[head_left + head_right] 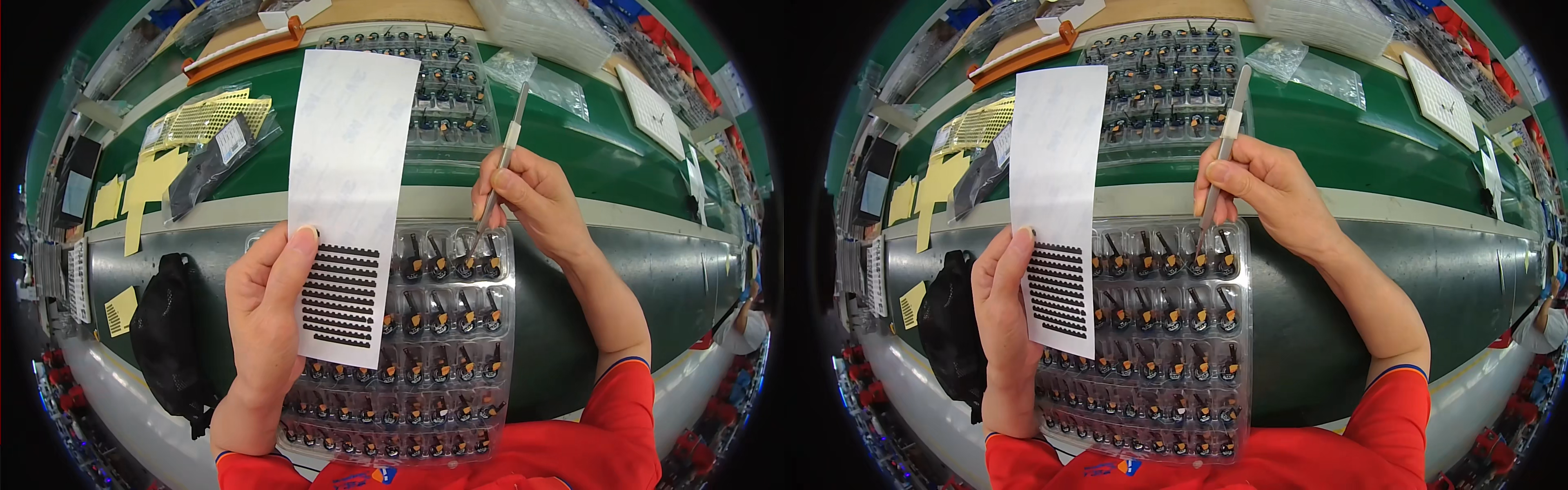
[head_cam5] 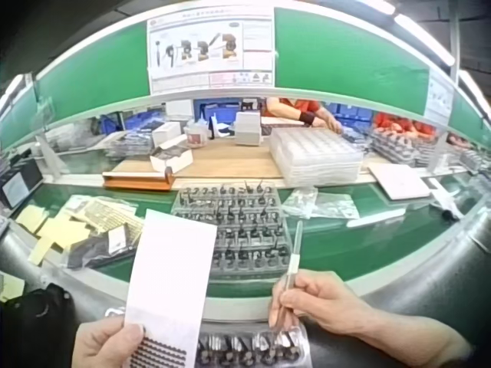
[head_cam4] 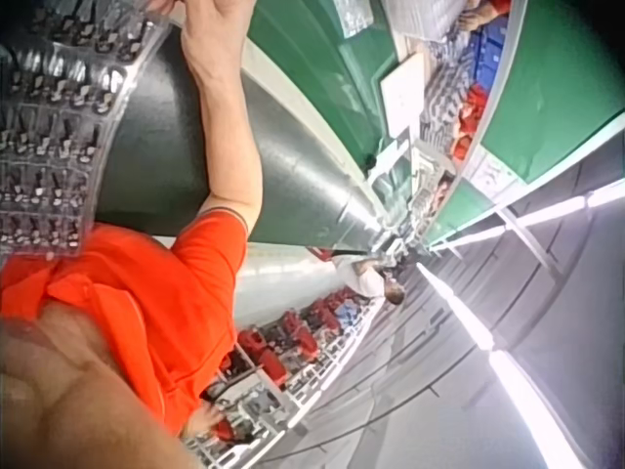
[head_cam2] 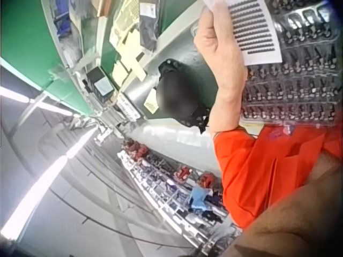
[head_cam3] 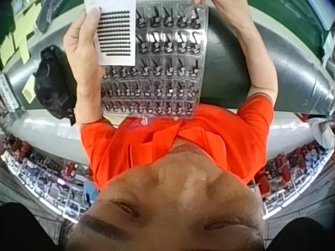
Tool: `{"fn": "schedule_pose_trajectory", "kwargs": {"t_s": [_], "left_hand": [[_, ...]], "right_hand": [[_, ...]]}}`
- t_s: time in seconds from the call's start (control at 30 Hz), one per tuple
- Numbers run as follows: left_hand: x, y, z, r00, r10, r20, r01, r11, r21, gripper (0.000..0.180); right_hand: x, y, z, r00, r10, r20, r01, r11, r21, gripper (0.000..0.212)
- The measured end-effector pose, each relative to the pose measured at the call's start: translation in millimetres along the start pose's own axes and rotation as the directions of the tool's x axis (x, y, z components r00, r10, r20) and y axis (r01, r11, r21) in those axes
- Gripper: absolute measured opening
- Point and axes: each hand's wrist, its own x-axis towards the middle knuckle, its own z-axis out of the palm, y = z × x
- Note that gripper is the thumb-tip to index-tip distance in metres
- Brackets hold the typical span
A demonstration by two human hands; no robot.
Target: Using tweezers to pick small electronic components from a tray and place them onto a template sheet.
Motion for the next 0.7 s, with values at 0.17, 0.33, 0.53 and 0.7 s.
{"fn": "schedule_pose_trajectory", "kwargs": {"t_s": [0.17,0.33,0.53,0.7], "left_hand": [[0.4,-1.1,-1.5,0.999,0.011,-0.043,-0.010,0.999,0.030,0.023],[0.5,-3.4,-2.1,0.999,0.017,-0.036,-0.017,1.000,0.003,0.023],[0.8,-6.4,-3.3,0.997,0.035,-0.064,-0.035,0.999,0.005,0.022],[-0.9,-3.2,-4.8,0.998,0.018,-0.057,-0.015,0.999,0.045,0.025]], "right_hand": [[-0.5,2.6,-1.0,1.000,-0.011,0.017,0.011,1.000,-0.001,0.021],[-2.1,4.1,-3.4,1.000,-0.016,0.020,0.016,1.000,0.015,0.020],[-3.0,5.6,-5.1,0.999,-0.020,0.045,0.019,0.999,0.026,0.020],[-2.3,5.2,-2.0,0.999,-0.005,0.047,0.004,1.000,0.019,0.020]]}}
